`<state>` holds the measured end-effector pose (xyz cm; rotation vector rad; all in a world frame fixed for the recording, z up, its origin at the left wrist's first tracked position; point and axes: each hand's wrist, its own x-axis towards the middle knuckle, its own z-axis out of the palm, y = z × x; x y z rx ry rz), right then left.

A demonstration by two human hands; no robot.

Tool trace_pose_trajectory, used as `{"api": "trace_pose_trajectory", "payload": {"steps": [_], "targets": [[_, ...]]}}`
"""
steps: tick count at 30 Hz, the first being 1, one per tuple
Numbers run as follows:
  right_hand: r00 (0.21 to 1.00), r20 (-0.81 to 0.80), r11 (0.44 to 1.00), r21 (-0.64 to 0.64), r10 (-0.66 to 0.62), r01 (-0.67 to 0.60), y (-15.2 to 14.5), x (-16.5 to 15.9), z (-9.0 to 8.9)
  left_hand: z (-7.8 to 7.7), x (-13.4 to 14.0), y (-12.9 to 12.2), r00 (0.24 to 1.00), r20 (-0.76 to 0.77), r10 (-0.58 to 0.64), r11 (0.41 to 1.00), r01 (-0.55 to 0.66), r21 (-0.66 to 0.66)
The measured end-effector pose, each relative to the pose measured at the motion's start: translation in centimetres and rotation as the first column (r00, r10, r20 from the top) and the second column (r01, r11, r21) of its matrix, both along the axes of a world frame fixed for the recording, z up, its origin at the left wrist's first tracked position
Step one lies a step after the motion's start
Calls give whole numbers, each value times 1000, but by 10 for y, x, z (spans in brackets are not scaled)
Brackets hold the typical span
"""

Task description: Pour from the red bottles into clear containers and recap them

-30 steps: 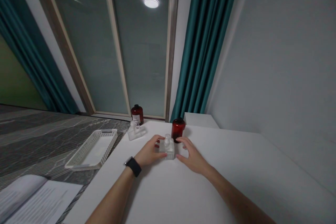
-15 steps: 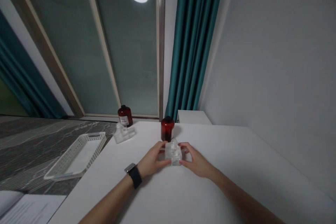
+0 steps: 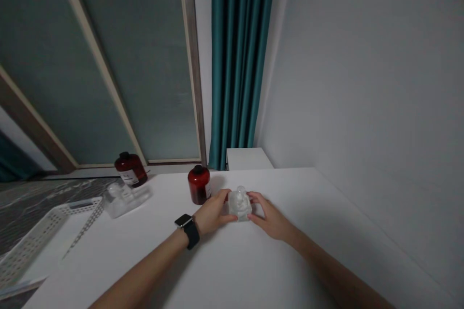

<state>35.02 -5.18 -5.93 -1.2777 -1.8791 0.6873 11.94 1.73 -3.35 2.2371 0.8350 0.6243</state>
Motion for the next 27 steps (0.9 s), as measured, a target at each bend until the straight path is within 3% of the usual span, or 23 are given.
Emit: {"api": "trace_pose_trajectory", "payload": {"steps": [8, 14, 20, 27], "targets": [[980, 114, 986, -12, -164, 167, 6, 66, -19, -6, 71, 26, 998, -20, -58, 998, 59, 37], [937, 255, 971, 81, -239, 225, 1, 123, -19, -1, 120, 44, 994, -54, -96, 995, 95, -17], [885, 129, 894, 99, -447, 437, -3, 166, -27, -5, 163, 62, 990, -62, -129, 991, 127, -36], [766, -72, 765, 52, -639, 642, 7, 166, -33, -10, 213, 79, 986, -52, -161, 987, 160, -13]]}}
